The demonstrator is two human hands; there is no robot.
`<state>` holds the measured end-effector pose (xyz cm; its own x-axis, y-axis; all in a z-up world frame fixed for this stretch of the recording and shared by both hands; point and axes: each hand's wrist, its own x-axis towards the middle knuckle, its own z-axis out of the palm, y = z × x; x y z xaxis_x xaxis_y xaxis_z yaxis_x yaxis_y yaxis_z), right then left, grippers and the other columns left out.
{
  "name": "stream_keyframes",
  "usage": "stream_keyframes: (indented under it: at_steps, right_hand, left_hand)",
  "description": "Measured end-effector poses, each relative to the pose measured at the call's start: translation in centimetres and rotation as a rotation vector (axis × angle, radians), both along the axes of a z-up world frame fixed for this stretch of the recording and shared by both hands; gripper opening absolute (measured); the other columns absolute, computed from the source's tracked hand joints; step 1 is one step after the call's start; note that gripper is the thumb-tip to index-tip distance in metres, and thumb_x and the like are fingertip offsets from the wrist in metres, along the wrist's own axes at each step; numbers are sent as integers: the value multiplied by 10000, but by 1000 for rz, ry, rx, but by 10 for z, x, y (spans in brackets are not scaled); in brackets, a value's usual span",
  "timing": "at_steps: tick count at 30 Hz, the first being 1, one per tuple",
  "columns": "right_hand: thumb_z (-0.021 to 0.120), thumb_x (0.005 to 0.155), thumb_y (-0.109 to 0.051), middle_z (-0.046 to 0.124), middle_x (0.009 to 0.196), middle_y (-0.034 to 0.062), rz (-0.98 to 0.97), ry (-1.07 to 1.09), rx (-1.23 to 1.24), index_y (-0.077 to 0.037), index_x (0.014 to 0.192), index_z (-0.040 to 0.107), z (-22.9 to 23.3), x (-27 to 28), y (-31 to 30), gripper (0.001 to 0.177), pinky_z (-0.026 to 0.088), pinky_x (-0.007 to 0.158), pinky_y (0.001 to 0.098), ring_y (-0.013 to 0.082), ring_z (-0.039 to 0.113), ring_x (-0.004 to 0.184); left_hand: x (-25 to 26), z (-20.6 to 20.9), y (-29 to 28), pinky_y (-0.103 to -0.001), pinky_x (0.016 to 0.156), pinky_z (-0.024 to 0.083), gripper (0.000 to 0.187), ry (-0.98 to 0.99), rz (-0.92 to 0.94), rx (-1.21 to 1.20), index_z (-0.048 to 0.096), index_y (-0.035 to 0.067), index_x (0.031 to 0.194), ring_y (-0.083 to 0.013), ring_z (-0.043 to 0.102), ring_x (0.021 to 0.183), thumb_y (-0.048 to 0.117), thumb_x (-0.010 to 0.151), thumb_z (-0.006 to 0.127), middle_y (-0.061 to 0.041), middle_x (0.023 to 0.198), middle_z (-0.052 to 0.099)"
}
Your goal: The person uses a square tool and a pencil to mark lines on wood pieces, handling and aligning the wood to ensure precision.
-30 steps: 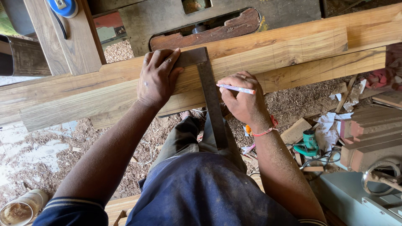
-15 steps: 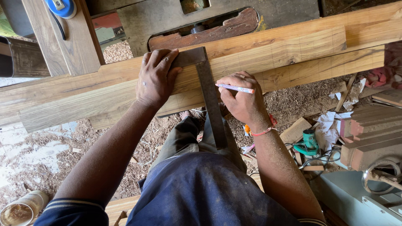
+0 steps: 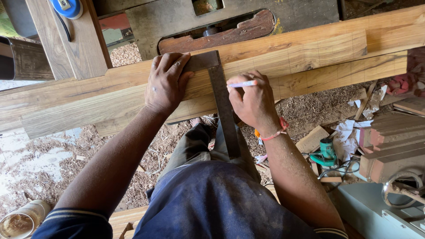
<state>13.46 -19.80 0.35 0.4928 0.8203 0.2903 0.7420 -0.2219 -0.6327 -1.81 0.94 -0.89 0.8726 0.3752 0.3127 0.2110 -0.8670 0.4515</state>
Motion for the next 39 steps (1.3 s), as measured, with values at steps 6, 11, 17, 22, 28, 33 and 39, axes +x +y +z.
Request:
stream_keyframes:
  at_steps: [6,11,17,22,28,33,39]
  right_hand:
    - [707,941,-46,755,975,131,-37,-19,99,-30,1002,731,-12,14,27,67,527,875,444,321,679,942]
    - [728,935,-70,758,970,137,7,-62,106,-23,1057,743,-17,16,26,132,541,829,405,270,696,898]
    - [715,939,-83,742,774,156,131,117,-126,-22,963,754,-13,7,-18,76,575,643,394,245,714,686]
    - [578,1059,-109,772,1106,144,-36,209,-140,-103,1184,717,-12,27,-32,187,649,786,377,213,766,957]
    - [855,744,-395,552,1494,187,-9,-185,-307,-85,1478,517,-6,51,-15,866,180,1183,544,335,441,1422]
    - [853,792,-468,578,1488,144,6,-188,-407,-144,1483,523,-2,63,-26,832,68,1237,557,285,460,1454]
    - [822,836,-504,561,1519,167,-15,-256,-429,-161,1519,513,-14,101,-50,825,29,1242,559,304,468,1444]
  left_hand:
    - [0,1,0,-455,990,506,440,-3,4,-10,647,59,1370,-359,558,1132,220,979,766,-129,1271,604]
    - [0,0,-1,-452,993,509,444,12,17,-24,647,64,1373,-355,561,1145,234,980,764,-123,1278,605]
    - [1,-2,-1,-444,1019,505,458,35,29,-13,634,73,1385,-346,564,1165,253,981,754,-113,1276,607]
    - [0,-2,-1,-446,1012,500,451,58,31,-17,633,72,1393,-349,559,1154,237,989,746,-121,1274,605]
    - [1,0,-2,-441,1017,500,450,57,32,-14,637,70,1389,-344,560,1157,230,982,741,-119,1277,606]
    - [5,-1,-6,-436,1021,497,443,44,24,-16,644,65,1378,-342,562,1155,232,979,740,-121,1274,609]
    - [41,-6,-27,-436,1042,478,441,17,1,-16,645,63,1363,-334,561,1148,241,970,738,-117,1261,616]
